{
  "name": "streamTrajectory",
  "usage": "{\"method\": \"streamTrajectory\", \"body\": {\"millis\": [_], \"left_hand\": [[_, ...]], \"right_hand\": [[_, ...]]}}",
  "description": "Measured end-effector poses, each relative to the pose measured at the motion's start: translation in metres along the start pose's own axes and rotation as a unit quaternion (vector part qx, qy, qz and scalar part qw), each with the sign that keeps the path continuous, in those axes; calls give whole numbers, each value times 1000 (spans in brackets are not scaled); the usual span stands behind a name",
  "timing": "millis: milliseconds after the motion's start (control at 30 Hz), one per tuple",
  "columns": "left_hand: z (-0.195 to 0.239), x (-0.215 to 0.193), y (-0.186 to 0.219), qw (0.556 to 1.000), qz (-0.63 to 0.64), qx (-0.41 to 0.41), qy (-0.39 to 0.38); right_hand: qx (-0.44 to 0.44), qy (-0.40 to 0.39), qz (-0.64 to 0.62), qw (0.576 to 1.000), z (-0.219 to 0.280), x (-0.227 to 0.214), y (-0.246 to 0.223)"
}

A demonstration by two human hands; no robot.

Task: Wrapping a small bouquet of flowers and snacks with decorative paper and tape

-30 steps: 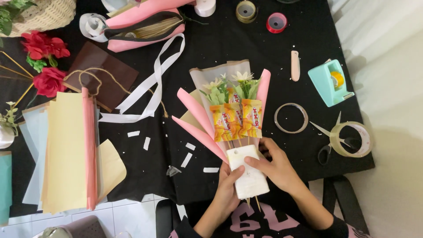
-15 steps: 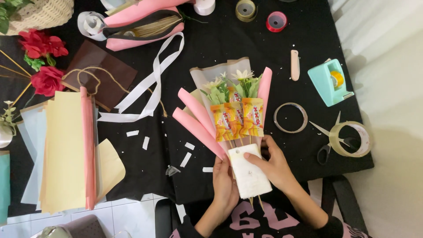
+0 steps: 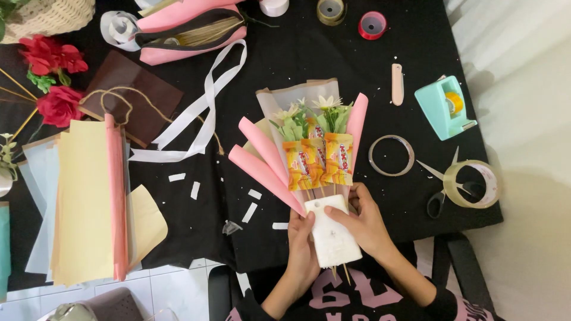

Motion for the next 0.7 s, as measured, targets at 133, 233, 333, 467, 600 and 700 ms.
{"method": "streamTrajectory", "body": {"millis": [133, 233, 333, 467, 600, 700], "left_hand": [[0, 1, -2, 1000, -9, -3, 0], [-2, -1, -4, 1000, -16, 4, -11], [0, -2, -5, 999, -25, 15, -19], [2, 2, -2, 998, -52, -4, -21], [12, 13, 7, 996, -67, 16, -48], [27, 0, 4, 992, -112, 23, 45]], "right_hand": [[-2, 2, 13, 1000, 0, -1, 1], [-1, 9, -4, 1000, 0, -2, 2], [-3, 16, 76, 997, 2, -4, -7], [29, -5, 67, 997, 9, 0, -33], [55, -6, -24, 998, 7, 0, -15], [44, -3, 5, 999, 6, -2, -17]]}}
Point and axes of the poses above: each hand's wrist, its own z-axis away from the middle knuckle, its own x-axis out of the palm, y = z × x, the point moved 4 cm from there along -z, towards the middle knuckle, and after that the axes turned 7 degrees about -x, right-handed, at the moved point
